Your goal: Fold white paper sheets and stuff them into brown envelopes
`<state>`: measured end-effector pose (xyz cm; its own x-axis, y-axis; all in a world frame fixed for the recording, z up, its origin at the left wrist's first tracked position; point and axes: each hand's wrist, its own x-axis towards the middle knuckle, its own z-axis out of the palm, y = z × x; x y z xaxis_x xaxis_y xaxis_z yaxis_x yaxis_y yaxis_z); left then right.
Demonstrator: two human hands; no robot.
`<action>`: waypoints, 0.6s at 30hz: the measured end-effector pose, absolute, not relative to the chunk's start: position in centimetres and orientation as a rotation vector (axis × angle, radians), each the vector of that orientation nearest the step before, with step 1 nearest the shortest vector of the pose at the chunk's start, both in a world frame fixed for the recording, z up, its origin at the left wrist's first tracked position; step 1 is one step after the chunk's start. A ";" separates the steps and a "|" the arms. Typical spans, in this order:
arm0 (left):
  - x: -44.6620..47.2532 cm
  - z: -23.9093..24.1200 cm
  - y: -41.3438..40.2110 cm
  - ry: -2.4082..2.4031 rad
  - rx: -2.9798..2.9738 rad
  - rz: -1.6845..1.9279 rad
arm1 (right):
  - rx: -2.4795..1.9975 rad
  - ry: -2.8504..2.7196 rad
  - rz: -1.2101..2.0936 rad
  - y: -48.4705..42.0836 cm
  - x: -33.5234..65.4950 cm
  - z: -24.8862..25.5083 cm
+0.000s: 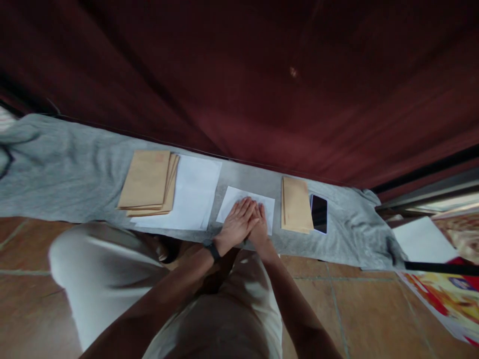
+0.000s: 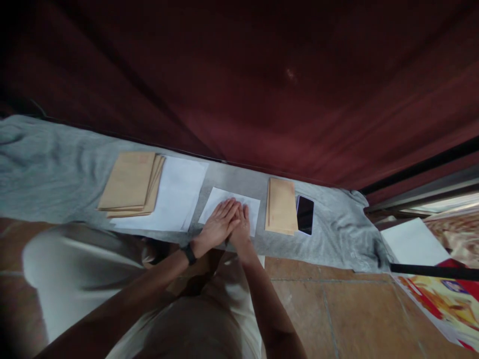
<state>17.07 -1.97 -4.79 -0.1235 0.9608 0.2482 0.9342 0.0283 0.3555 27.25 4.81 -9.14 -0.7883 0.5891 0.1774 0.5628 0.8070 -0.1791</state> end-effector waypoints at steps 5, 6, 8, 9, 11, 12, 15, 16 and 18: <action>15.6 -6.7 -0.5 2.182 2.069 0.529 | -1.006 -2.758 0.115 4.1 27.8 -8.8; 15.4 -6.8 -0.6 2.177 2.080 0.521 | -0.999 -2.767 0.108 4.1 28.0 -8.7; 15.1 -7.0 -1.0 2.168 2.102 0.505 | -0.991 -2.776 0.103 4.0 28.5 -8.5; 15.0 -7.0 -1.2 2.164 2.112 0.497 | -1.004 -2.769 0.106 4.0 28.8 -8.4; 15.0 -7.0 -1.4 2.160 2.126 0.485 | -1.054 -2.734 0.121 4.1 29.4 -8.4; 15.0 -7.1 -1.4 2.159 2.130 0.483 | -1.071 -2.717 0.132 4.1 29.6 -8.4; 15.0 -7.2 -1.5 2.156 2.128 0.476 | -1.058 -2.691 0.173 4.2 30.2 -8.4; 15.1 -7.2 -1.5 2.154 2.127 0.472 | -1.054 -2.681 0.185 4.2 30.3 -8.4; 15.1 -7.3 -1.5 2.156 2.125 0.464 | -1.070 -2.650 0.209 4.1 30.6 -8.4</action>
